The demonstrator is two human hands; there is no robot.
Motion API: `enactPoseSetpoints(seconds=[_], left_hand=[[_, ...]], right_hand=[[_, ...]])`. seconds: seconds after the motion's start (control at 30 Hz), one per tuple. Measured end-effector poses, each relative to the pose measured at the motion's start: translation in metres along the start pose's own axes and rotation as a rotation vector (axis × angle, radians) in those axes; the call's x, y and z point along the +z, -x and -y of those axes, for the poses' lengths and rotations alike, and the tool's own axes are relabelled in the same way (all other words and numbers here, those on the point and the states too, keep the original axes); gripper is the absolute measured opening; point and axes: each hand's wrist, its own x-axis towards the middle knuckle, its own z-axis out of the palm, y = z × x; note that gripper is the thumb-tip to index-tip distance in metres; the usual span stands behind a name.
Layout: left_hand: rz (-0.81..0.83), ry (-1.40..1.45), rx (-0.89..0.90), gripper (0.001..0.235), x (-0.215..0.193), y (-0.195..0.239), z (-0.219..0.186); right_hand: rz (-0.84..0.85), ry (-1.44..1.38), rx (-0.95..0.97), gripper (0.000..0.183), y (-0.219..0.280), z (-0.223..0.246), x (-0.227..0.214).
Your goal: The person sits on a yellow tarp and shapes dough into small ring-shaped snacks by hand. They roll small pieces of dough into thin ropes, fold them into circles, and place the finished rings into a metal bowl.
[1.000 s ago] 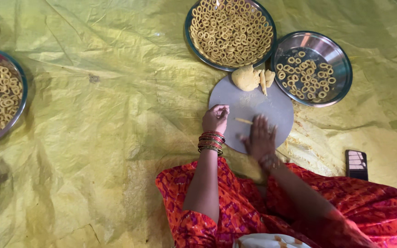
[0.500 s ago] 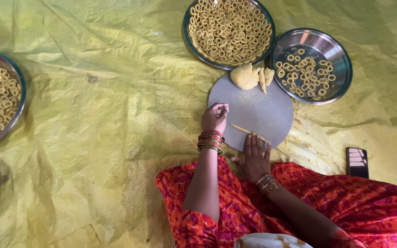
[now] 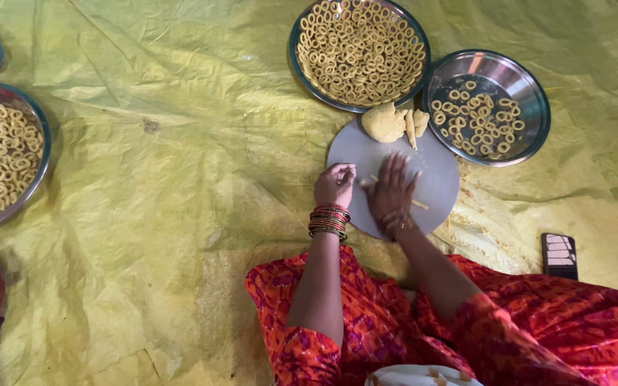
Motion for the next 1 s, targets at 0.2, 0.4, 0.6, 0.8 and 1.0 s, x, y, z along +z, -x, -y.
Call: enactPoseSetpoints(seconds=[0.2, 0.4, 0.6, 0.8, 1.0], left_hand=[[0.0, 0.002, -0.01, 0.015, 0.0, 0.001, -0.003], [-0.004, -0.016, -0.039, 0.015, -0.002, 0.003, -0.005], [-0.014, -0.004, -0.008, 0.015, -0.004, 0.003, -0.006], [0.001, -0.03, -0.035, 0.014, -0.002, 0.003, -0.004], [-0.01, -0.042, -0.017, 0.014, -0.003, 0.003, -0.006]], right_hand=[[0.087, -0.04, -0.292, 0.099, 0.097, 0.015, 0.022], [-0.021, -0.019, -0.07, 0.095, 0.012, -0.004, 0.01], [0.008, -0.064, 0.028, 0.094, 0.006, -0.004, 0.006], [0.141, -0.014, -0.215, 0.094, 0.118, 0.005, 0.017], [0.119, 0.027, -0.062, 0.095, 0.049, -0.02, -0.004]])
